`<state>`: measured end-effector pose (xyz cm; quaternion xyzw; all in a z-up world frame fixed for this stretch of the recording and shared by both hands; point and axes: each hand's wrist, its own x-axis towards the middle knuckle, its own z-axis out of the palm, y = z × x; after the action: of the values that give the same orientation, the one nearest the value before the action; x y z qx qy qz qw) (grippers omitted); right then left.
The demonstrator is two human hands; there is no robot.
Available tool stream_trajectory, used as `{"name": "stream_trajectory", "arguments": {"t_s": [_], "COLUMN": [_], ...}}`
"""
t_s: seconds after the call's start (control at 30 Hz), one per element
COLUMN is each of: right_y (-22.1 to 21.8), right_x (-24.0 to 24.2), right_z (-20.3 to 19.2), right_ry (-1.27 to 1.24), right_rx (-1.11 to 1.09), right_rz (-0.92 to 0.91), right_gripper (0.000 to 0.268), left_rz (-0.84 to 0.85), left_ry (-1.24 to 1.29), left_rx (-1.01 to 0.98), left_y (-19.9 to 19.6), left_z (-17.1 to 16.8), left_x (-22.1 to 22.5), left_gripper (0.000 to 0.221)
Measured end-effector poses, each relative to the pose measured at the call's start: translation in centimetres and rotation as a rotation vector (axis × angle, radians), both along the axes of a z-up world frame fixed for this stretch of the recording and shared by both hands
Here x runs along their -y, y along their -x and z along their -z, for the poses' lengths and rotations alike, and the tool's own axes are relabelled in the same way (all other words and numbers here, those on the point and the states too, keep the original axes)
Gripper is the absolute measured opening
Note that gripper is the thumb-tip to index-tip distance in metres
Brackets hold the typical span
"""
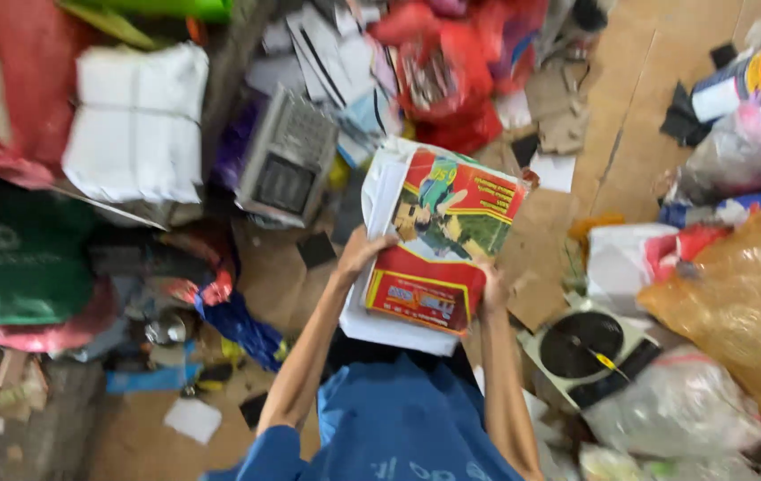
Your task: Counting and recording stacks of books and documents in a workspace.
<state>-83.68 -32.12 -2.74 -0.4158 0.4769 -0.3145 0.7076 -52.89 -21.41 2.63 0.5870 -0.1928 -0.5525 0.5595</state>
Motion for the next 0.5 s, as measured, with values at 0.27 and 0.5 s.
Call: {"name": "stream_trajectory", "arguments": {"t_s": [0.27, 0.5], "right_y": [2.8, 3.6], "right_x": [3.8, 13.9], "right_z": [4.6, 10.7], "right_ry": [-0.314, -0.156], "right_rx": [0.092, -0.253], "right_rz": [-0.01, -0.348], "right_gripper": [0.046, 0.055], "left_rz": [-0.037, -0.346], "left_ry": [-0.179, -0.262], "left_rx": [-0.104, -0.519], "left_y": [6.1, 15.4], "left_z": [7.6, 21.4], "left_x": [1.7, 1.0], "left_gripper": [0.047, 0.037]}}
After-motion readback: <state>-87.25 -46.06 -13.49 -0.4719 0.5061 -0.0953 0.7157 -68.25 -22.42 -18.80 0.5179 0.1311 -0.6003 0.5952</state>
